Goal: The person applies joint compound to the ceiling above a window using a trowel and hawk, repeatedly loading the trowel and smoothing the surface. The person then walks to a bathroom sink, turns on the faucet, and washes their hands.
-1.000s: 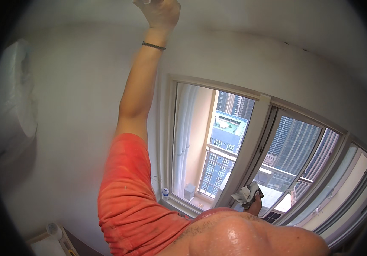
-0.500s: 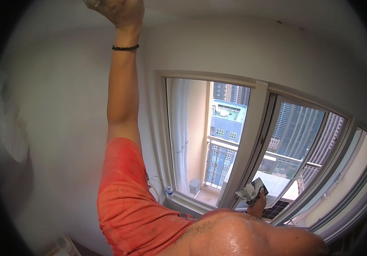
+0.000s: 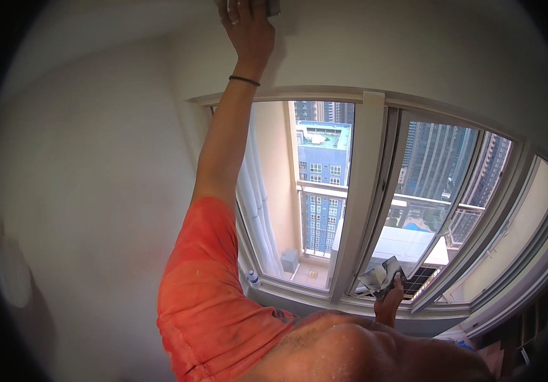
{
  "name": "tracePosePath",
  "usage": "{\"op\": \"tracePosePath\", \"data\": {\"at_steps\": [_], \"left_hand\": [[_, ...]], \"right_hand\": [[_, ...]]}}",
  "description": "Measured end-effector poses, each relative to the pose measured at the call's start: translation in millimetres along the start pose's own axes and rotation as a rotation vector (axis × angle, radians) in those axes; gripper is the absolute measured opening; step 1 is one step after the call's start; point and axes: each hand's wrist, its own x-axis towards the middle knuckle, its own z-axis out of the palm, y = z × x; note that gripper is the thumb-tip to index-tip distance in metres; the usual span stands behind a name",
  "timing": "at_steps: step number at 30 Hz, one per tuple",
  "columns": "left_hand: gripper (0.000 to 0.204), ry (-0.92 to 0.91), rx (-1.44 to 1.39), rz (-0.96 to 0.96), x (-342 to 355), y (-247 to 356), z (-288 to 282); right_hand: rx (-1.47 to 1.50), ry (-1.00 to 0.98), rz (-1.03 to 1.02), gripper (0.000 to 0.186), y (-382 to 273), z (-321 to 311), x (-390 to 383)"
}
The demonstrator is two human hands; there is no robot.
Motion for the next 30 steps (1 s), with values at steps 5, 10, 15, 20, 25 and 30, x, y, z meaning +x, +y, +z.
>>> {"op": "tracePosePath", "data": {"at_steps": [5,10,15,20,25,30], "left_hand": [[0.047,0.153,-0.460,-0.427,-52.6,38.9,-32.0],[0.040,0.492,-1.696,-1.540,-9.5,28.0,-20.7],[0.041,0.387,-1.782,-1.579,-5.7,-22.2,58.5],[0.035,0.425,-1.635,-1.677,10.0,-18.3,74.7],[0.038,0.153,-1.625,-1.436,8.1,-115.8,114.9],[0.039,0.470,-1.541,-1.717,74.8,-43.7,23.1]], "right_hand": [[-0.010,0.055,0.012,0.043,-7.2,-2.6,-14.0],[-0.025,0.081,-0.008,0.044,-19.8,-10.3,-17.6],[-0.022,0.075,-0.004,0.042,-23.6,-12.0,-21.7],[-0.024,0.040,-0.035,0.045,-29.7,-19.4,-23.7],[0.000,-0.029,0.025,0.044,-24.5,-17.0,-24.6],[-0.062,0.035,-0.028,0.043,-40.7,-22.2,-24.0]]}}
